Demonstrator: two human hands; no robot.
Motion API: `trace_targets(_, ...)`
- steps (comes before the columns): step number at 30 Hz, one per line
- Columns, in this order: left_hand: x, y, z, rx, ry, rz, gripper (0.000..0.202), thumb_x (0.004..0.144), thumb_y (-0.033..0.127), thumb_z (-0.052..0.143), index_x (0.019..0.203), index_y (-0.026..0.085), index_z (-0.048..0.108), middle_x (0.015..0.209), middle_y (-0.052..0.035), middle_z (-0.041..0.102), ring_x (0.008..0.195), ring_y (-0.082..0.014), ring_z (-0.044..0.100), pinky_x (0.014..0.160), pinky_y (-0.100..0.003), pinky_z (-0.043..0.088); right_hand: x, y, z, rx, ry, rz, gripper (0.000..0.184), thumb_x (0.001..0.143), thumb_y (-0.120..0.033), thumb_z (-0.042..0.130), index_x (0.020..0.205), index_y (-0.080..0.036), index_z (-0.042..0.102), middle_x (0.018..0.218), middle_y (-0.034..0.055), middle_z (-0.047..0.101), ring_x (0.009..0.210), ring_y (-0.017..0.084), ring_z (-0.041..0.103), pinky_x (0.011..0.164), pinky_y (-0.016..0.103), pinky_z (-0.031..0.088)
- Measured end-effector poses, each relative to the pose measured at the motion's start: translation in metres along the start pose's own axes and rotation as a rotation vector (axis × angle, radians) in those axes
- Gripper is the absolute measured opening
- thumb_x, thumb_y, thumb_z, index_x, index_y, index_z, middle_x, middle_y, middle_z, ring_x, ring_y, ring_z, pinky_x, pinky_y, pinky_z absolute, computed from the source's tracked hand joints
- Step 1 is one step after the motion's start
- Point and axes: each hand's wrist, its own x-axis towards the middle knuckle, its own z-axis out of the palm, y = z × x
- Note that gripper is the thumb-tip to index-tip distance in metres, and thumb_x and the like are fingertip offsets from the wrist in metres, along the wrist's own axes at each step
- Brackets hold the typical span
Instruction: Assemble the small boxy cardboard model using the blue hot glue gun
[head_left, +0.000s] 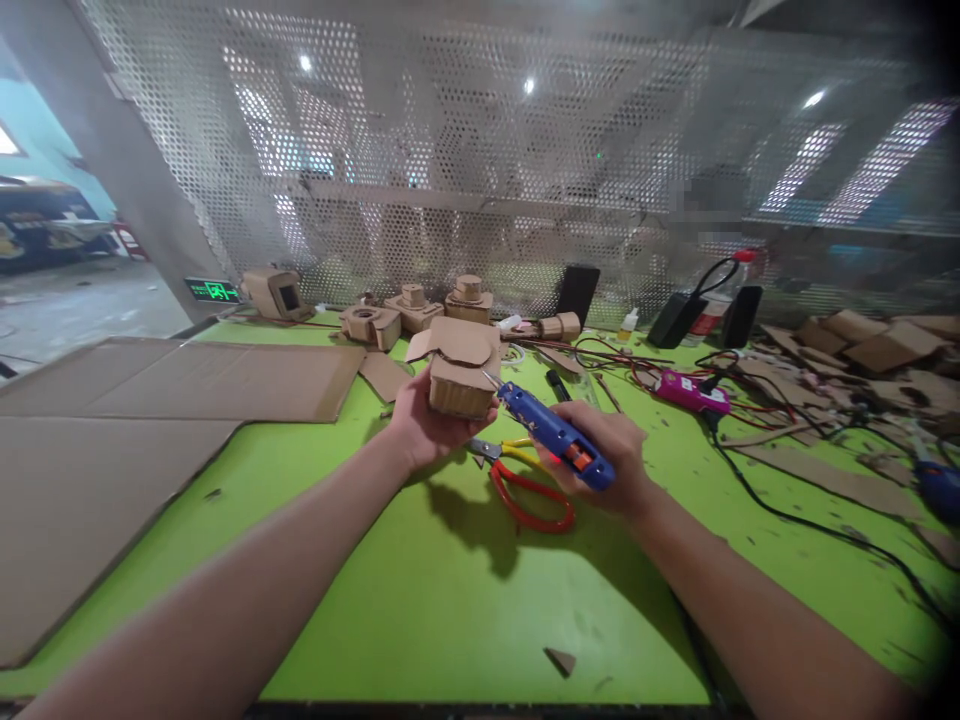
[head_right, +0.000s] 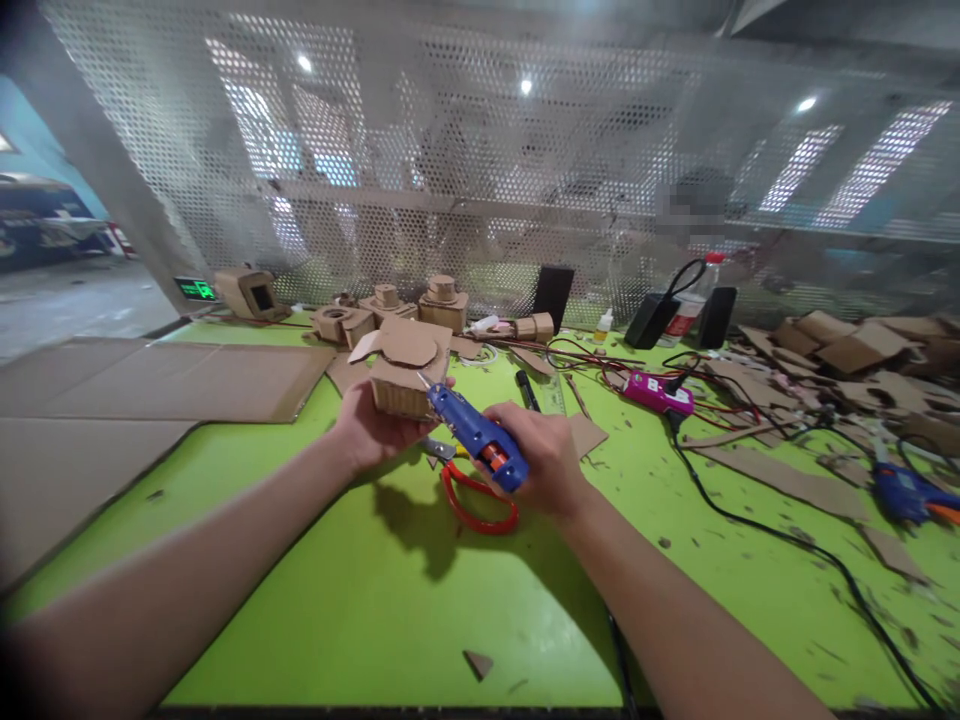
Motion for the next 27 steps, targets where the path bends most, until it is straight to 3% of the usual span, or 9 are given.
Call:
trace_targets(6,-0.002,-0.002,0.001,0.002,0.011,-0.005,0.051,0.099,0.050,0.045,0.124,0.011,0.064,0.095,-0.0182,0.076,0.081,-0.0305,0.075,0.073,-0.049,0.064,-0.001,0.001,0.003,-0.043,-0.010,0.046,0.021,0.083,-0.030,0.069,0.099,-0.023,0.058,0.073,-0.0004,0.072,0.053,0.014,0.064,0.052,0.024,0.046)
trace_targets(12,-0.005,-0.005,0.006,0.071,0.037,0.050,0.048,0.100,0.049,0.046,0.119,0.010,0.066,0.087,-0.0154,0.075,0.074,-0.0278,0.074,0.068,-0.047,0.065,-0.006,0.006,0.005,-0.043,-0.012,0.092,0.024,0.081,-0.031,0.072,0.100,-0.024,0.059,0.075,0.0000,0.072,0.054,0.015,0.064,0.053,0.025,0.047)
trace_targets(27,0.000,-0.013,0.002,0.126,0.057,0.142,0.046,0.097,0.040,0.047,0.127,0.010,0.064,0.091,-0.0152,0.078,0.074,-0.0277,0.074,0.067,-0.044,0.063,-0.004,0.004,0.003,-0.002,-0.006,0.056,0.025,0.081,-0.032,0.071,0.101,-0.023,0.060,0.077,0.0015,0.074,0.054,0.016,0.065,0.053,0.027,0.049)
